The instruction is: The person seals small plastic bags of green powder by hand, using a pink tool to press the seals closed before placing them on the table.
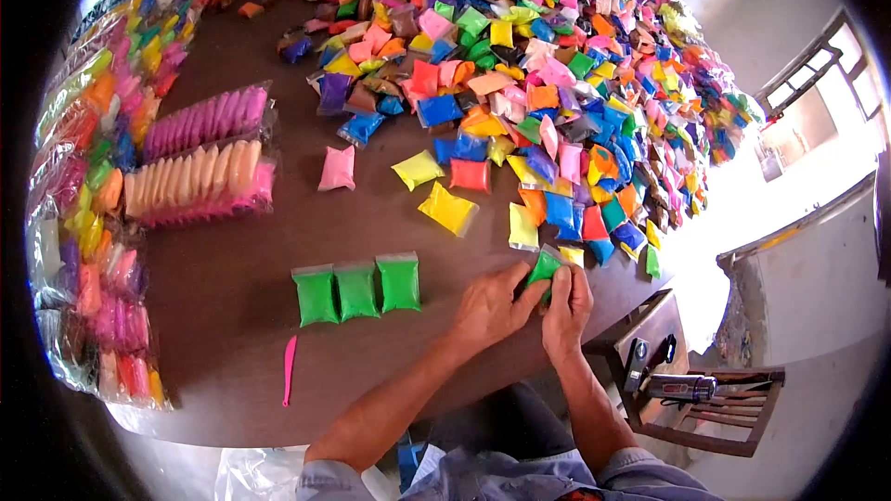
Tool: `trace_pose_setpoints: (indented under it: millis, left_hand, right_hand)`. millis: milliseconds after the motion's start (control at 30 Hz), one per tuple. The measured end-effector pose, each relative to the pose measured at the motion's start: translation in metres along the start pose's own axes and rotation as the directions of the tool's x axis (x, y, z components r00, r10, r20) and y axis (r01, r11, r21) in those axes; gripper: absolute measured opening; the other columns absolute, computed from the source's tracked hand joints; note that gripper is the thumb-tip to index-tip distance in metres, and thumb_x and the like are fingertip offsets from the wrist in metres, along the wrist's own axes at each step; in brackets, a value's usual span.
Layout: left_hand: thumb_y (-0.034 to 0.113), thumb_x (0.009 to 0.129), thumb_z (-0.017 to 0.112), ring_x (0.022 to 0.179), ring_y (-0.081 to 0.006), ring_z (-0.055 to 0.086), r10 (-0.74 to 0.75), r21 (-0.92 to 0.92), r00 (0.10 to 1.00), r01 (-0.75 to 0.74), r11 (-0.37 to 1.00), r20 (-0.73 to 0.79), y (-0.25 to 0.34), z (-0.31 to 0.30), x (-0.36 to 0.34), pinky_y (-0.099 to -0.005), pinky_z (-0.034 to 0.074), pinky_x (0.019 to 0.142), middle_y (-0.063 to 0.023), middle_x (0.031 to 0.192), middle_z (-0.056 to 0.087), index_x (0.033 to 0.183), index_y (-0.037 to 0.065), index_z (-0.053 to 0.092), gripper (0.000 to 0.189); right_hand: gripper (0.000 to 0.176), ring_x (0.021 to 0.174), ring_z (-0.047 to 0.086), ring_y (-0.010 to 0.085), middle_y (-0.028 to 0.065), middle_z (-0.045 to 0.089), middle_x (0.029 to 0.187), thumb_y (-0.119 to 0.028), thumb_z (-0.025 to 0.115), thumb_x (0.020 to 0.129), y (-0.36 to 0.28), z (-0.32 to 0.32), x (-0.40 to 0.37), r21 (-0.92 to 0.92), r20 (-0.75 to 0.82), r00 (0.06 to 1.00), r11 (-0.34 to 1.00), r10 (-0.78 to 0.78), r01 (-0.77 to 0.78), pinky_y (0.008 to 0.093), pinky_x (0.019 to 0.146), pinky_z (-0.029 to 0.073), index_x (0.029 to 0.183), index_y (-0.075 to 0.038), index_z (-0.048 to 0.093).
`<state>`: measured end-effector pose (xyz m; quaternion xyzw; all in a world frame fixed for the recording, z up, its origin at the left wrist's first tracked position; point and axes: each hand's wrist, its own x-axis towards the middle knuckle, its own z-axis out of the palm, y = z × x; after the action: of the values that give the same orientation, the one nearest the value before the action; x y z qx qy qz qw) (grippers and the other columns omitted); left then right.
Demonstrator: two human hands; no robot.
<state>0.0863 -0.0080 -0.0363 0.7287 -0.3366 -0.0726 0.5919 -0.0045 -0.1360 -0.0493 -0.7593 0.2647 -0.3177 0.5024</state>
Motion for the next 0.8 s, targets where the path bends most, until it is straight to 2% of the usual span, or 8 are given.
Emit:
trace_pose_setpoints:
  millis: [133,200,267,333,433,500,633,800]
  left_hand:
    - [0.025,0.098,0.072,0.082,-0.0451,0.072,-0.024,-0.044,1.000,0.024,0.999,-0.004,-0.002,-0.001,0.001,-0.0482,0.056,0.067,-0.0251,0.088,0.072,0.105,0.002,0.070,0.025]
    - [0.024,0.097,0.073,0.083,-0.0446,0.072,-0.032,-0.045,0.999,0.032,0.998,0.005,-0.003,0.000,0.001,-0.0477,0.056,0.068,-0.0249,0.089,0.072,0.107,0.002,0.070,0.024]
    - [0.023,0.097,0.073,0.083,-0.0441,0.073,-0.039,-0.046,0.999,0.039,0.998,0.014,-0.002,-0.002,0.002,-0.0471,0.057,0.068,-0.0246,0.089,0.073,0.108,0.003,0.071,0.024]
    - [0.024,0.096,0.073,0.085,-0.0434,0.074,-0.117,-0.120,0.990,0.126,0.985,0.080,0.005,-0.005,0.003,-0.0463,0.058,0.070,-0.0254,0.092,0.073,0.109,0.002,0.071,0.026]
    - [0.024,0.095,0.073,0.087,-0.0424,0.075,-0.110,-0.116,0.990,0.119,0.986,0.084,0.007,-0.007,0.003,-0.0461,0.058,0.071,-0.0262,0.095,0.074,0.110,0.001,0.071,0.027]
    - [0.024,0.095,0.073,0.089,-0.0423,0.075,-0.115,-0.104,0.990,0.123,0.987,0.077,0.002,-0.004,0.003,-0.0460,0.058,0.072,-0.0265,0.096,0.074,0.110,0.000,0.071,0.028]
    - [0.025,0.095,0.073,0.092,-0.0425,0.075,-0.144,-0.078,0.986,0.150,0.986,0.080,0.000,-0.007,0.005,-0.0459,0.059,0.075,-0.0268,0.098,0.074,0.112,0.000,0.072,0.030]
    - [0.028,0.096,0.074,0.085,-0.0375,0.076,-0.123,-0.112,0.987,0.135,0.985,0.101,0.001,-0.008,0.005,-0.0431,0.058,0.073,-0.0253,0.096,0.074,0.113,0.001,0.072,0.032]
  right_hand:
    - [0.025,0.068,0.050,0.0056,-0.0014,0.058,0.086,-0.023,0.056,0.110,-0.015,0.003,-0.003,0.038,0.048,0.998,0.999,0.037,-0.038,0.0243,0.059,0.042,0.113,0.000,0.066]
    - [0.028,0.065,0.049,0.0044,-0.0015,0.059,0.088,-0.025,0.057,0.109,-0.014,0.002,-0.002,0.053,0.064,0.998,0.999,0.004,-0.007,0.0229,0.055,0.041,0.119,-0.001,0.066]
    - [0.027,0.066,0.050,0.0043,-0.0015,0.059,0.088,-0.025,0.056,0.109,-0.016,0.001,-0.002,0.071,0.067,0.998,0.997,0.008,-0.013,0.0226,0.055,0.041,0.119,-0.002,0.066]
    - [0.026,0.067,0.050,0.0041,-0.0015,0.059,0.089,-0.024,0.056,0.109,-0.019,0.000,-0.002,0.088,0.071,0.997,0.996,0.012,-0.018,0.0223,0.055,0.041,0.119,-0.002,0.066]
    - [0.027,0.069,0.051,0.0040,-0.0016,0.060,0.091,-0.024,0.056,0.109,-0.021,0.002,-0.001,0.062,0.017,0.999,0.998,-0.033,0.032,0.0220,0.056,0.042,0.123,-0.002,0.064]
    - [0.027,0.071,0.052,0.0040,-0.0019,0.060,0.092,-0.022,0.056,0.109,-0.016,0.000,-0.001,0.132,0.029,0.997,0.989,0.071,-0.074,0.0215,0.057,0.042,0.127,-0.002,0.063]
    - [0.026,0.071,0.053,0.0041,-0.0017,0.062,0.094,-0.020,0.058,0.108,-0.016,0.001,-0.001,0.192,0.089,0.995,0.979,0.050,-0.067,0.0208,0.058,0.043,0.128,-0.003,0.062]
    - [0.026,0.071,0.054,0.0041,-0.0003,0.065,0.098,-0.015,0.058,0.108,-0.012,-0.002,-0.002,0.196,0.105,0.994,0.978,0.044,-0.064,0.0206,0.058,0.044,0.131,-0.003,0.062]
